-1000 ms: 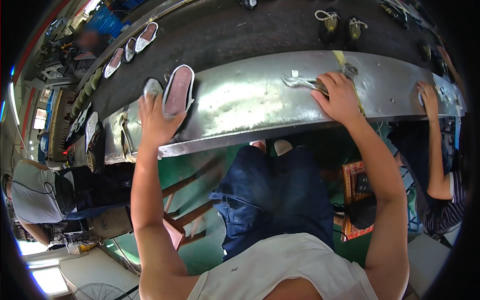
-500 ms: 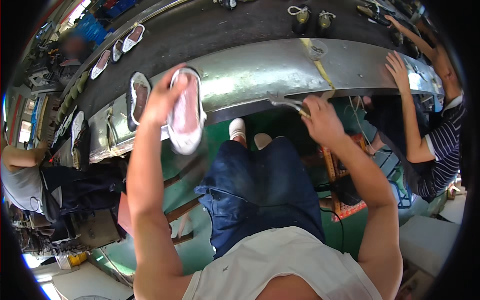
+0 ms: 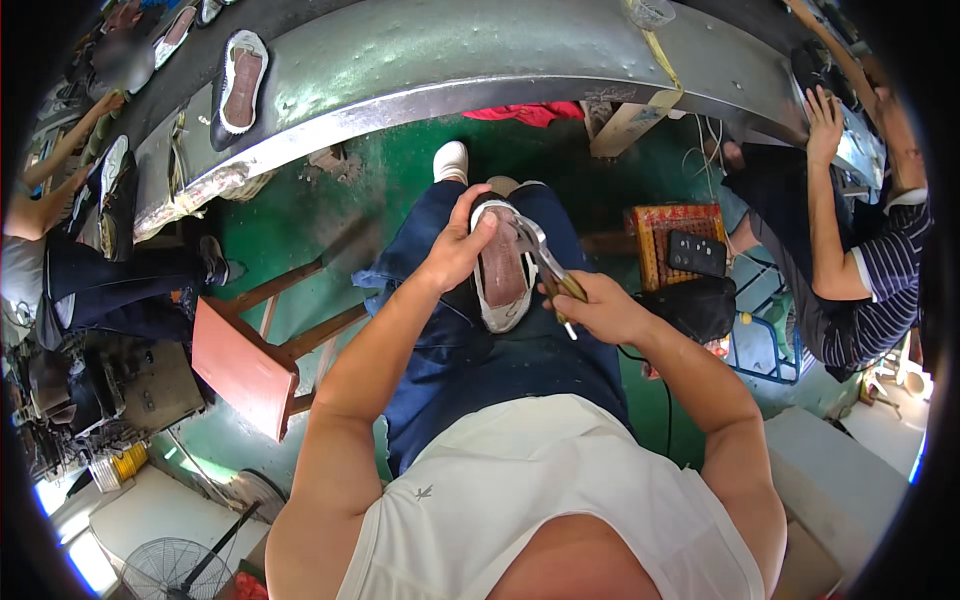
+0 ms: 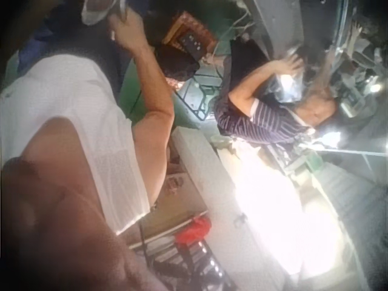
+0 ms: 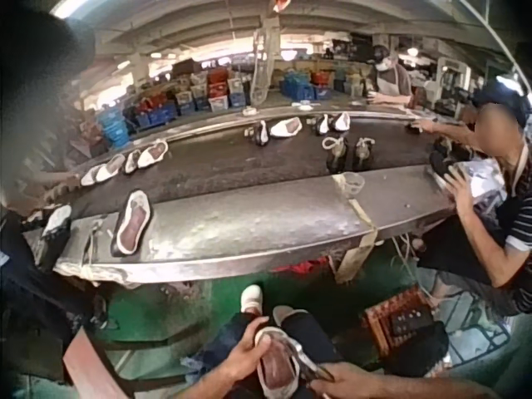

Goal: Using pincers to adjust and tighten material on the soles of shoes on a production line.

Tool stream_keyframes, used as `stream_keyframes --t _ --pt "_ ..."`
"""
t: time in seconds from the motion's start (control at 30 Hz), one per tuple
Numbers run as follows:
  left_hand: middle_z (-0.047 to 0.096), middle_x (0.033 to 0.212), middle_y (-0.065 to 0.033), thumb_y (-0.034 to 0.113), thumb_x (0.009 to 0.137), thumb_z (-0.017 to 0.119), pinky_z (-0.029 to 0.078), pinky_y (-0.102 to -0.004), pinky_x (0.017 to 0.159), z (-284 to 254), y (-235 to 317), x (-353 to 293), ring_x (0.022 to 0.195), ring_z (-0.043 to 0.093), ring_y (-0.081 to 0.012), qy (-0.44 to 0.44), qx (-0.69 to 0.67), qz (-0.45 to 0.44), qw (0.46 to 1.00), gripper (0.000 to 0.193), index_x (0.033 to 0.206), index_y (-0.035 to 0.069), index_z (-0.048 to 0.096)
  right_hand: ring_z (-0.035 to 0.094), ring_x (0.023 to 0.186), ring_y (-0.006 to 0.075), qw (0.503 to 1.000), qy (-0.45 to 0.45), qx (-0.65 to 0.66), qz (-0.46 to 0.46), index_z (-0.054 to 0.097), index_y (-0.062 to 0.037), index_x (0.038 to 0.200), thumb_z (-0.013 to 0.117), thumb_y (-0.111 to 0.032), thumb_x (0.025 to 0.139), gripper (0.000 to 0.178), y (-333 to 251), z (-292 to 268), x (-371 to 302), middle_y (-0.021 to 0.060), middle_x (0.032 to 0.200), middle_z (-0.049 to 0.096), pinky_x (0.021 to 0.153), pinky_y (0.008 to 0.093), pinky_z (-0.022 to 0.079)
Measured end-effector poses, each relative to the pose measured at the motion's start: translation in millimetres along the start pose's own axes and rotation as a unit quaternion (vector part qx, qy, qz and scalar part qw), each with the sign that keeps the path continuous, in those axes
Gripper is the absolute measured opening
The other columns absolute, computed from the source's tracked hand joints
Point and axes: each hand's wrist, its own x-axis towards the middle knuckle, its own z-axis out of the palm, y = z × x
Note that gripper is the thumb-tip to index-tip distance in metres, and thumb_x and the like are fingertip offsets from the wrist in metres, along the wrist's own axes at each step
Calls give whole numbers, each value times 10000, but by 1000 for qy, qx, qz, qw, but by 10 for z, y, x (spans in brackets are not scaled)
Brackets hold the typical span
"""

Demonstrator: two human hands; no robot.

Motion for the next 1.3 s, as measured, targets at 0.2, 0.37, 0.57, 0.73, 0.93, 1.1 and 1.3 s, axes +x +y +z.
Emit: stream_keyframes --t 0.2,0.37,0.57,0.73,0.93,1.1,1.3 --pt "524 1372 -117 483 1054 518 392 -337 1100 0 30 -67 1288 485 -197 -35 15 -12 999 632 1533 117 331 667 1062 187 977 -47 193 82 575 -20 1298 563 -203 1028 326 -184 19 137 82 1208 672 906 356 538" --pt "598 1315 -113 365 1046 586 429 -318 1064 43 224 -50 1212 546 -172 3 145 -39 989 560 1500 83 418 665 870 168 963 -79 198 166 621 -50 1074 580 -262 1029 220 -338 -206 296 62 964 686 769 367 563" --pt "629 1271 -73 205 1035 617 433 -293 1054 -169 -239 101 1183 557 -135 32 -44 -19 998 463 1458 65 493 641 830 453 980 56 -190 -34 579 26 991 617 -225 979 255 179 -19 651 247 858 660 744 478 498" --pt "619 1264 -36 151 1008 648 431 -289 1047 -245 99 111 1159 561 -126 -75 -24 -54 995 530 1504 98 469 646 891 457 973 117 -182 -84 578 16 1008 619 -211 983 232 145 21 416 252 916 669 768 494 499" --pt "614 1260 -7 148 1010 637 487 -289 966 -93 162 41 1129 582 -121 -106 -181 -146 967 550 1521 96 441 640 960 471 946 119 -297 -51 551 23 1005 621 -168 963 208 -22 39 90 267 985 660 828 531 501" --pt "595 1302 -100 157 933 748 490 -326 996 214 232 -18 1158 592 -160 39 -108 -86 990 726 1532 49 352 644 989 469 963 59 -260 -30 579 20 1120 623 -150 952 243 -120 -130 -74 253 1082 665 852 515 517" --pt "388 1547 -229 59 821 819 344 -432 1173 456 772 -508 1435 413 -330 -31 276 314 908 890 1532 -8 288 658 1025 429 927 97 -253 -258 546 -27 1402 660 -137 922 506 133 -249 -444 232 1175 678 875 425 531"
